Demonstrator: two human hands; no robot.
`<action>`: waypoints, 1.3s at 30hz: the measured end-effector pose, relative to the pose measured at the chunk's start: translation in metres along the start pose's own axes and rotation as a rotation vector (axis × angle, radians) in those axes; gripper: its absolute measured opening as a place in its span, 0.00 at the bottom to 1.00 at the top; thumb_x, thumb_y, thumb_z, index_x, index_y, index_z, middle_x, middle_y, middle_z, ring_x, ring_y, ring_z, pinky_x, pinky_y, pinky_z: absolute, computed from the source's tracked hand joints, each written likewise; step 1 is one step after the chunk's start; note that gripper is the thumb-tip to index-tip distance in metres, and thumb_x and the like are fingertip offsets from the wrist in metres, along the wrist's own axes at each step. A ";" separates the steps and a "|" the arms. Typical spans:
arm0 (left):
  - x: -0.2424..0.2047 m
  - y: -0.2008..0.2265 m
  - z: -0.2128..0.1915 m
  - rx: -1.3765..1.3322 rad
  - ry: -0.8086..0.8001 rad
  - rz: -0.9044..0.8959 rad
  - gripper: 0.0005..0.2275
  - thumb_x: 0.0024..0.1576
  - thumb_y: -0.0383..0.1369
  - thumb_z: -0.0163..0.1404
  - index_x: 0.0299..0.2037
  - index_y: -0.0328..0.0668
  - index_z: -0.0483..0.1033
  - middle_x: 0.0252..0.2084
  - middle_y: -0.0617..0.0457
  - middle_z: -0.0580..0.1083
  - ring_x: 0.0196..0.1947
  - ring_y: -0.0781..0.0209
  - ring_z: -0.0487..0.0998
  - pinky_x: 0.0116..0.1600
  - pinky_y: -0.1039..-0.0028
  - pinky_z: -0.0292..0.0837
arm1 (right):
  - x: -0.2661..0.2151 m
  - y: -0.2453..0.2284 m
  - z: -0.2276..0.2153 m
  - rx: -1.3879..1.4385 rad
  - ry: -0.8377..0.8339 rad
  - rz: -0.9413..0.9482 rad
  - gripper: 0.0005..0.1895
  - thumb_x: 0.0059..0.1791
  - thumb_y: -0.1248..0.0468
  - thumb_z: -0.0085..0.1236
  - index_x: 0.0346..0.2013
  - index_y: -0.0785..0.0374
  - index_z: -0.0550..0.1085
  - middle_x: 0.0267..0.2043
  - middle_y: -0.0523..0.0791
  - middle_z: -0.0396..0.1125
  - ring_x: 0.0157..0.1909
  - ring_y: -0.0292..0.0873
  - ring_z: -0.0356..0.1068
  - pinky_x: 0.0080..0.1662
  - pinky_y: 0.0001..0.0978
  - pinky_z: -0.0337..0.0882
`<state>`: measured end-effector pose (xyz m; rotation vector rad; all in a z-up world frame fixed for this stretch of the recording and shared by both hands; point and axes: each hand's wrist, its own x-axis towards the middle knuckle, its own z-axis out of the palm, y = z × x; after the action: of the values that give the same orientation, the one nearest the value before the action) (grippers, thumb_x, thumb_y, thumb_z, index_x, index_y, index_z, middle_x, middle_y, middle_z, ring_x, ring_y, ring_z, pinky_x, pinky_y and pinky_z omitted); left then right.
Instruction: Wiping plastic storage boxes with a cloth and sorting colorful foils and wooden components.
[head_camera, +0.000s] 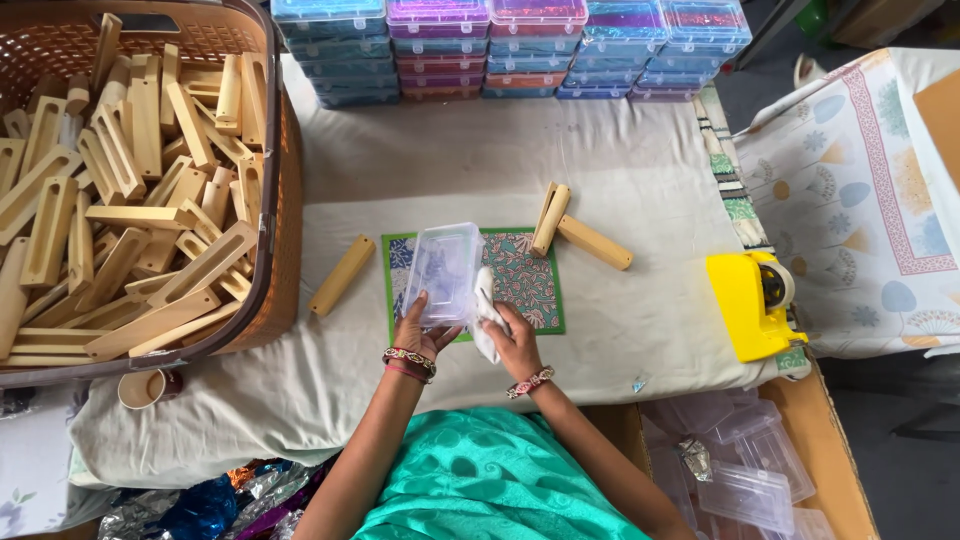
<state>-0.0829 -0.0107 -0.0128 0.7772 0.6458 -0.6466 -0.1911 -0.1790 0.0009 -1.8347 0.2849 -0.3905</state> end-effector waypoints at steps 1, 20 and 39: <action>0.009 -0.002 -0.005 -0.001 0.000 0.002 0.30 0.48 0.41 0.62 0.60 0.46 0.64 0.56 0.40 0.71 0.46 0.37 0.80 0.42 0.49 0.84 | -0.003 0.005 -0.004 0.001 -0.002 -0.001 0.15 0.50 0.67 0.57 0.50 0.70 0.74 0.45 0.49 0.72 0.42 0.40 0.74 0.45 0.32 0.73; 0.033 -0.033 0.011 0.139 -0.093 -0.174 0.22 0.51 0.48 0.60 0.48 0.42 0.74 0.37 0.51 0.76 0.37 0.59 0.75 0.39 0.67 0.72 | -0.008 -0.057 0.013 -0.308 0.084 -0.269 0.23 0.47 0.71 0.57 0.58 0.62 0.74 0.52 0.52 0.65 0.53 0.54 0.69 0.53 0.42 0.72; 0.126 0.037 -0.024 1.125 0.075 0.595 0.40 0.54 0.53 0.58 0.73 0.38 0.57 0.64 0.38 0.67 0.59 0.48 0.71 0.62 0.63 0.69 | -0.046 0.077 -0.131 -0.150 0.283 0.285 0.16 0.44 0.71 0.61 0.47 0.70 0.78 0.46 0.48 0.74 0.44 0.40 0.75 0.47 0.31 0.73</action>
<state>0.0172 -0.0067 -0.1017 1.9511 0.0278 -0.3845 -0.2861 -0.2987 -0.0436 -1.8495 0.7795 -0.4371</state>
